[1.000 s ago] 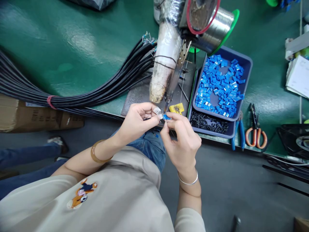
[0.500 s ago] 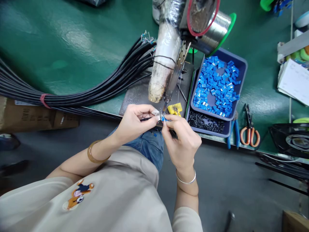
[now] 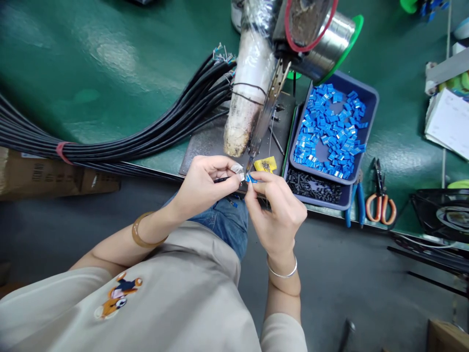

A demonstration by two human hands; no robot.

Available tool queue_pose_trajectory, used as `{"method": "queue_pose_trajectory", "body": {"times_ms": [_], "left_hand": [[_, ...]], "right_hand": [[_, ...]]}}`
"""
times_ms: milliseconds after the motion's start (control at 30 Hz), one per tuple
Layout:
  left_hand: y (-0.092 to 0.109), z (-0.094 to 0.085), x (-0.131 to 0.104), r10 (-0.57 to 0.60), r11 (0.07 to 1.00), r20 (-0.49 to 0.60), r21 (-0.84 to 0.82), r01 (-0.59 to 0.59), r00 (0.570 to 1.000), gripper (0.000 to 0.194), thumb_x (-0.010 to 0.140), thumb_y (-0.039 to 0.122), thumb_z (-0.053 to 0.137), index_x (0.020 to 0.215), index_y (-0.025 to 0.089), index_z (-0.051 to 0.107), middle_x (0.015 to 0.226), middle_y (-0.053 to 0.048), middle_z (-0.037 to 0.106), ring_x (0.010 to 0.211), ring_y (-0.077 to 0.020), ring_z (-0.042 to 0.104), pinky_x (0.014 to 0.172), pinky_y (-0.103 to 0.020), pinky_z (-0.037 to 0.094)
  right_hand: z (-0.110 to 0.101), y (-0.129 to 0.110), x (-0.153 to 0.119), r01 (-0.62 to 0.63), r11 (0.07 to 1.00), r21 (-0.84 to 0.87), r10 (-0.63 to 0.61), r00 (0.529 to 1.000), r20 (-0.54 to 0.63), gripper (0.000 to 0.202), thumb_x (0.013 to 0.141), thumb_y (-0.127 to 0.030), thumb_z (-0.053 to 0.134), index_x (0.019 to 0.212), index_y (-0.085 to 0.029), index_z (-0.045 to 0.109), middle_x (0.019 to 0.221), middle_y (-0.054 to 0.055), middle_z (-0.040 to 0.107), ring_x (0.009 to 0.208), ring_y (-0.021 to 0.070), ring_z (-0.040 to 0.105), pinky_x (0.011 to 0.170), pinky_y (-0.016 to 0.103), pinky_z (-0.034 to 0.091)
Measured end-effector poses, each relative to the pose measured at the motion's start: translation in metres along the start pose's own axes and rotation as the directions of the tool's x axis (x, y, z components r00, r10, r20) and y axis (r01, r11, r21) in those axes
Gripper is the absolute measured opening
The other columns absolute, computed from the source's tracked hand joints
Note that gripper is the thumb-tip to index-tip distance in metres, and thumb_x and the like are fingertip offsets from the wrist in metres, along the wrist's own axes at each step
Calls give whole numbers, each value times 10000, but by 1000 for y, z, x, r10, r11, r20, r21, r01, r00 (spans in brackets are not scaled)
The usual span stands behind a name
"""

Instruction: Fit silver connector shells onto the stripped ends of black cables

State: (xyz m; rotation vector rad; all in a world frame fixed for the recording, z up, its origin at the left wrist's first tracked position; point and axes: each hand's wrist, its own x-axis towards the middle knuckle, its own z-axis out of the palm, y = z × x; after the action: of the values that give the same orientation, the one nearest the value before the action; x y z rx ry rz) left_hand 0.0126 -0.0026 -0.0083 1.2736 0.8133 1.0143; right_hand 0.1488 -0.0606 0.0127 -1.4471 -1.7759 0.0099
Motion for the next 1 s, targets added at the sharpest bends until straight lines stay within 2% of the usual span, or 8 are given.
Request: {"method": "queue_pose_trajectory", "body": {"times_ms": [300,633,800,1000], "left_hand": [[1,1,0,3,1000,-33,-6,-4,999,41,736,120,604,701,113,624,658,8,583,611,-57,524,573,-145,456],[-1,-2,-2,-57,993,13,-100,58,998,38,707,71,610,692,106,614,611,37,539,545,-23,453,515,-124,392],[0,-4,-2,-128,985,79,-106,136,989,30,731,101,608,704,111,599,632,31,546,546,-23,456,530,-133,396],[1,-10,0,-227,957,193,-137,255,954,127,780,183,595,671,127,563,575,34,463,510,-35,394,482,-168,315]], "right_hand": [[-1,-1,4,14,999,-36,-14,1000,-6,123,785,-98,663,800,-215,630,887,-2,722,832,136,698,761,268,564],[1,0,-2,20,1000,-9,-19,1000,17,181,750,-54,671,795,-214,599,908,-8,720,847,135,704,748,253,562],[2,0,-3,41,998,-52,-43,999,-31,184,753,-53,672,807,-212,597,893,-2,725,828,134,709,730,248,562],[9,0,-9,67,988,-141,-82,991,-104,177,773,-65,672,851,-209,604,926,9,745,837,140,728,726,239,570]]}}
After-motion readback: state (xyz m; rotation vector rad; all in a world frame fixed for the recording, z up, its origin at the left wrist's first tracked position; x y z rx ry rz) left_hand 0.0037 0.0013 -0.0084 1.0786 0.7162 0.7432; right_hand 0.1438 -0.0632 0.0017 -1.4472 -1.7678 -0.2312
